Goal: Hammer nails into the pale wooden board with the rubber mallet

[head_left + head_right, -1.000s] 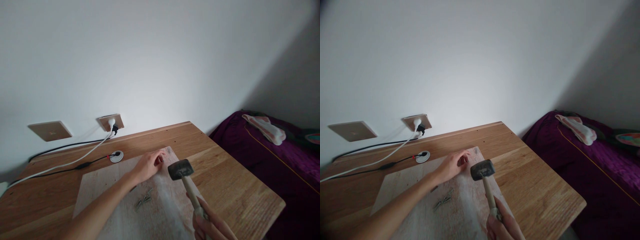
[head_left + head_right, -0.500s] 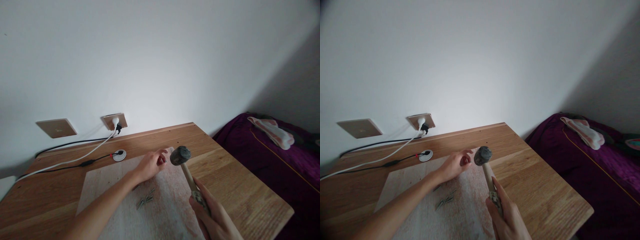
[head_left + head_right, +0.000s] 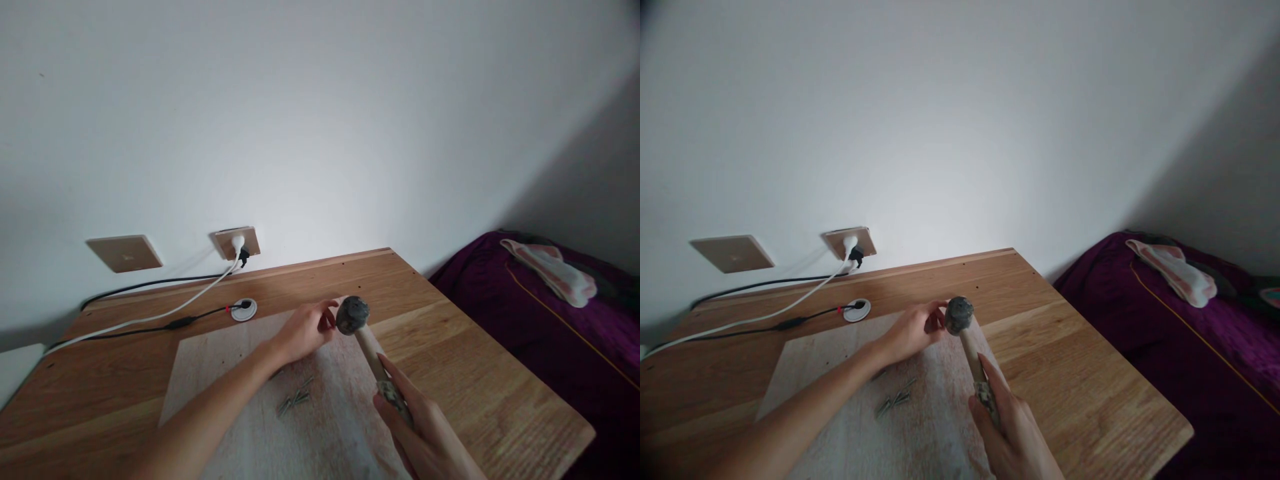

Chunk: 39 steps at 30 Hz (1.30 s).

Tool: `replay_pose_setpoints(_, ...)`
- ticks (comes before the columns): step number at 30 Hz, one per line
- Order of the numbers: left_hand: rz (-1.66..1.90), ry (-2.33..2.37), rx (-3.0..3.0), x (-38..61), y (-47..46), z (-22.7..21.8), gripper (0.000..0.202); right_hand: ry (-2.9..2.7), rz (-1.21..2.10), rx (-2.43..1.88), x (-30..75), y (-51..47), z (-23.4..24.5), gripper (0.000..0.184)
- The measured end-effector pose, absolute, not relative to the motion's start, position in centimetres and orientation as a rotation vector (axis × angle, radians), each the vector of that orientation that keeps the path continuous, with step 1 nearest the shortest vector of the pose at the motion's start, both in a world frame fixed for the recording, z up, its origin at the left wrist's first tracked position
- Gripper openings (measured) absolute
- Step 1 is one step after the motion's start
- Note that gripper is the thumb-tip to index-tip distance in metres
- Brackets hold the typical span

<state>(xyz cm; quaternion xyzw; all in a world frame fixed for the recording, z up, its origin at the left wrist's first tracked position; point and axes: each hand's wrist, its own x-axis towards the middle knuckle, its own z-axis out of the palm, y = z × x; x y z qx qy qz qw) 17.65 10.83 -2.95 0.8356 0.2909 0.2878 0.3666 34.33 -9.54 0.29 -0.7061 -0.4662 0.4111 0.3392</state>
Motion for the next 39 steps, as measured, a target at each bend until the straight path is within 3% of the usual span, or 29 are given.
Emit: replay_pose_setpoints(39, 0.762, 0.759, 2.165, 17.8, 10.7, -2.3, 0.046, -1.261, 1.048, -1.931, 34.4, -9.2, 1.8, 0.078)
